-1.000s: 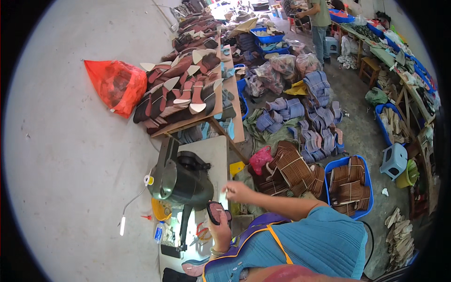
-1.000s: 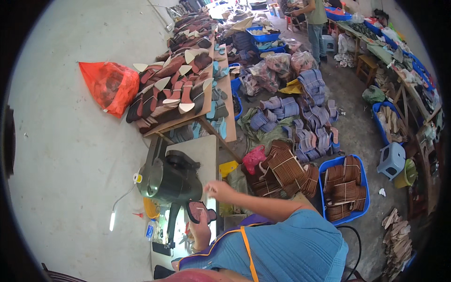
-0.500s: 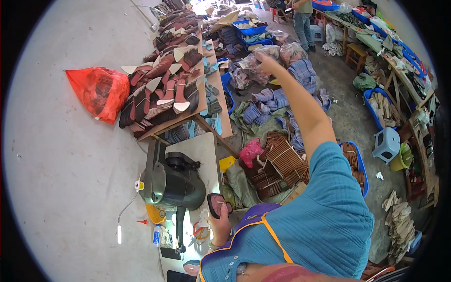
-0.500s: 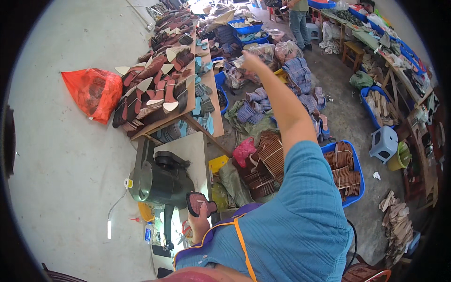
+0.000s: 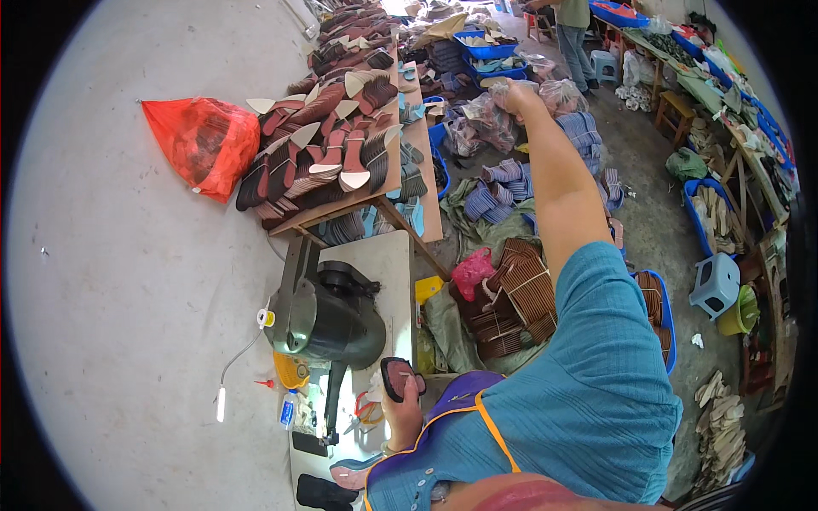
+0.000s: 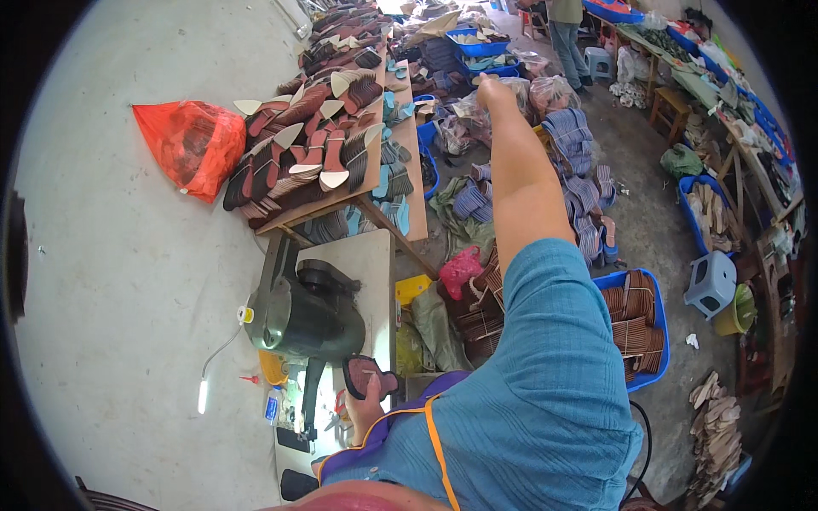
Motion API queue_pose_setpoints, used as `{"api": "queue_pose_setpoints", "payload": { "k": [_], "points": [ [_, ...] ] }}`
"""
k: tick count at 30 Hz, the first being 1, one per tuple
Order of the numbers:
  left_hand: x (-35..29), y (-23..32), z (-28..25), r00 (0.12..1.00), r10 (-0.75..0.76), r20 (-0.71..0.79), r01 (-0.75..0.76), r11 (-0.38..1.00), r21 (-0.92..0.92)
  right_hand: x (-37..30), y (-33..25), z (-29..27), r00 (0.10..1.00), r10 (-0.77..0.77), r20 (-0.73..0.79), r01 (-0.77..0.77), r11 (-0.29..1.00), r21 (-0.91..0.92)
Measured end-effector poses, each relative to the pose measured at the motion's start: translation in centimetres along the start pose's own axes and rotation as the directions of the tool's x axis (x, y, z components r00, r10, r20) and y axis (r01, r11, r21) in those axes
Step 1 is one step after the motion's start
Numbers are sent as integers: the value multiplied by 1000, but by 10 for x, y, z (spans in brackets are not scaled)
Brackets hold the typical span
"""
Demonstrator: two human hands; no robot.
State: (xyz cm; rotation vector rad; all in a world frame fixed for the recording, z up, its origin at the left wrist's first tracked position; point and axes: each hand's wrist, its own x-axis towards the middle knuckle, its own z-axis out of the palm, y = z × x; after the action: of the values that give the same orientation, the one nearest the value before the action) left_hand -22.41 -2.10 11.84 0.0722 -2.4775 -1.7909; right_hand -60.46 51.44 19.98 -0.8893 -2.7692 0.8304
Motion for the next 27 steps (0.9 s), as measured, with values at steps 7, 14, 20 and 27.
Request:
{"api": "queue_pose_setpoints", "payload": {
  "k": [7, 14, 20, 27],
  "points": [
    [-8, 7, 2, 998, -15, -61, 12, 999, -41, -6, -12, 1, 999, 36, 16, -37, 999, 24],
    [-12, -6, -1, 997, -12, -76, 13, 1000, 10, -28, -21, 2, 997, -64, -32, 64, 998, 11],
    [-13, 3, 2, 998, -28, -54, 28, 1000, -8, -30, -6, -8, 985, -96, -145, 102, 994, 34],
    [2, 0, -8, 997, -7, -82, -1, 996, -89, -120, -81, 72, 714, -700, -14, 578, 578, 576]
  ]
}}
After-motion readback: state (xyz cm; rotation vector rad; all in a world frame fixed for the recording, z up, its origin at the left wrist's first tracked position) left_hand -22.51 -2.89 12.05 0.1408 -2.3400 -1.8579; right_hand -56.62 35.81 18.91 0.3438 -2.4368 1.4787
